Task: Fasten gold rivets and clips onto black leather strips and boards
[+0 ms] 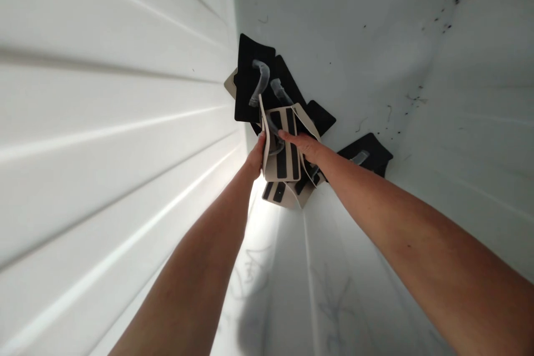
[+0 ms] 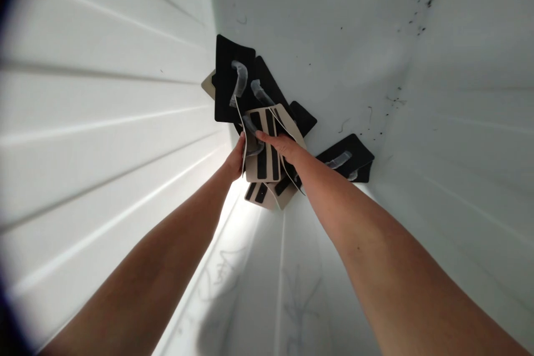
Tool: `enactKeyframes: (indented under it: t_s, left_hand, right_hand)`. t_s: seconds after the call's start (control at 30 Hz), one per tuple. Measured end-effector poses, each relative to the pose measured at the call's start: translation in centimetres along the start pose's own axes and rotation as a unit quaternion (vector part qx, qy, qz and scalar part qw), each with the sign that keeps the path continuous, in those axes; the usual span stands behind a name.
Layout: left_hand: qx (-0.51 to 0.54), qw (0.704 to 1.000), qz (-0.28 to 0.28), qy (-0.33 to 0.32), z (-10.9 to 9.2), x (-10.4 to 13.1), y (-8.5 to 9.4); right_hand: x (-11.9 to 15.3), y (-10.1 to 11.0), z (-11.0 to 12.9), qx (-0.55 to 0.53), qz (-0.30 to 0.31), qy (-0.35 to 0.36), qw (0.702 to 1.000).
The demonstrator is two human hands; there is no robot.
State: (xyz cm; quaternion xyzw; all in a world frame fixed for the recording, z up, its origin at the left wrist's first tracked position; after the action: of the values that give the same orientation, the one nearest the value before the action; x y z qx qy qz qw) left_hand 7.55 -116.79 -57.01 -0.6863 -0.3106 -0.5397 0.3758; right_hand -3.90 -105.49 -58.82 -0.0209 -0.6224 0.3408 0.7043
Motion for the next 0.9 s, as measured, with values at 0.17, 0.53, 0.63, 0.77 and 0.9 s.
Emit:
enactKeyframes:
  t_s: [0.17,0.53,0.63,0.77,0.9]
  left_hand:
    - [0.088,0.993,0.039,0.062,4.2,3.1,-2.4]
    - [0.115,0.991,-0.037,0.051,4.1,15.5,-9.2]
    - [0.091,0.994,-0.048,0.033,2.6,20.9,-11.4]
    - [0.046,0.998,-0.035,-0.002,-0.6,29.1,-15.4]
    - [-0.034,0.998,-0.043,-0.036,-3.6,39.2,-21.0]
  right_hand:
    - [2.3,-0.1,-2.1,-0.039,0.021,-0.049,0.998]
    - [14.4,-2.1,-0.8,-0.110,0.005,-0.027,0.994]
    - [19.4,-4.0,1.2,-0.134,-0.004,0.005,0.991]
    - [26.9,-7.0,5.1,-0.166,-0.012,0.064,0.984]
    - [36.8,-10.0,10.1,-0.208,-0.039,0.154,0.965]
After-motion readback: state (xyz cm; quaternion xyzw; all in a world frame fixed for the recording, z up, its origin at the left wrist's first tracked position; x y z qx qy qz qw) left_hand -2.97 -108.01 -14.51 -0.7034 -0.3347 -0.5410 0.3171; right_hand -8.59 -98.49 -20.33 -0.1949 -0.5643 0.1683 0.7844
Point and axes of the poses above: each hand's wrist, its own x-axis away from the middle knuckle, its own y-axis out of the back of the hand, z = x × y, the point moved 5 cm from there along -x, towards the middle knuckle, and after that the axes turned 2 degrees about y, right-handed, at the moved point
